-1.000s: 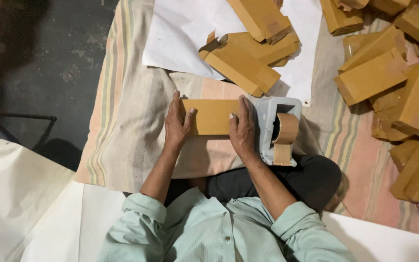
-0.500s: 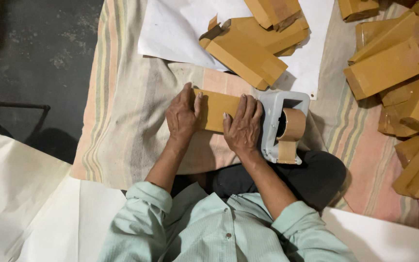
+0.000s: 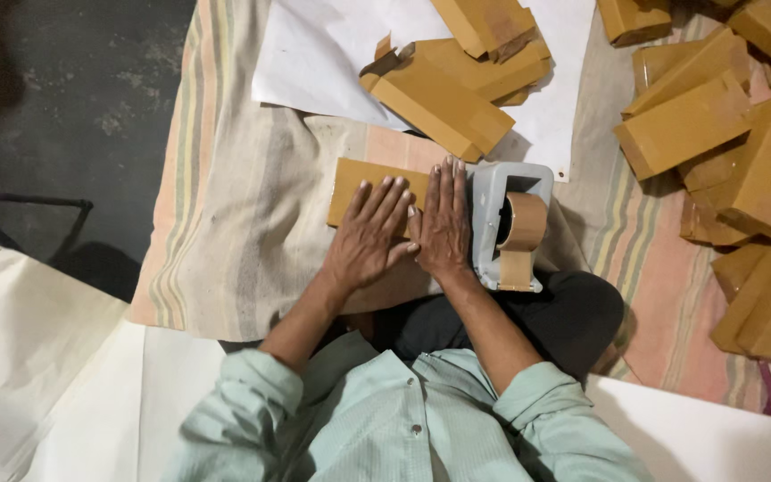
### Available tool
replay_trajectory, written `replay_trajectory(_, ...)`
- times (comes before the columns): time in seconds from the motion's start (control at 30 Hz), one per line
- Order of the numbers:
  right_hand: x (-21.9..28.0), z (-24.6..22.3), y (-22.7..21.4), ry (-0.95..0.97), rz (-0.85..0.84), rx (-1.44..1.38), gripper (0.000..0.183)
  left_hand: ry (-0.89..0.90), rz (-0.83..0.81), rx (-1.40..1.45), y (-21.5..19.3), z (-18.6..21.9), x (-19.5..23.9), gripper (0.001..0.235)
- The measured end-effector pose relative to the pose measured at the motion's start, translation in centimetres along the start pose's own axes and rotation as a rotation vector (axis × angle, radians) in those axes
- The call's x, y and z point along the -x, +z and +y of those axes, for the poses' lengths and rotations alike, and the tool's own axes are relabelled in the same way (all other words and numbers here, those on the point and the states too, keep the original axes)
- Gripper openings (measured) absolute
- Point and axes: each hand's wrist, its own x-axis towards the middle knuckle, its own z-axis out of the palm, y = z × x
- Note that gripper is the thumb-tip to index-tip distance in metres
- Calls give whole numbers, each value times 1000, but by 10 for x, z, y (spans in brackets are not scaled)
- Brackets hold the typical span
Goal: The person sits on a cloth on the floor and repeatedly picks up small cardboard boxes, folds their flaps, and seals them using a handheld tape dispenser. Sealed boxes are placed into a growing stack to the right.
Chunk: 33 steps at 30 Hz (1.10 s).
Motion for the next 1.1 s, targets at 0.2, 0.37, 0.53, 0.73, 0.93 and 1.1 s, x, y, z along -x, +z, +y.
replay_trajectory(0.2, -4, -5, -2, 10, -59, 36, 78, -148, -35, -197, -11, -55, -59, 98)
replay_trajectory(0.37, -5, -7, -5, 8, -46, 3, 78, -285, 158, 130, -1, -74, -60, 82)
replay_trajectory(0.53, -5, -7, -5, 19, -23, -23, 78, -458, 391, 598, 26, -56, 6, 70)
replay_trajectory(0.73, -2, -10, -9, -18, -1, -40, 79, -675, 487, 590, 34, -25, 42, 53)
replay_trajectory(0.93, -3, -7, -9, -21, 0, -32, 81, -813, 271, 567, 8, -36, 1, 57)
replay_trajectory(1.1, 13, -13, -9, 15, -44, -42, 87, -650, 409, 299, 6, -32, -29, 42)
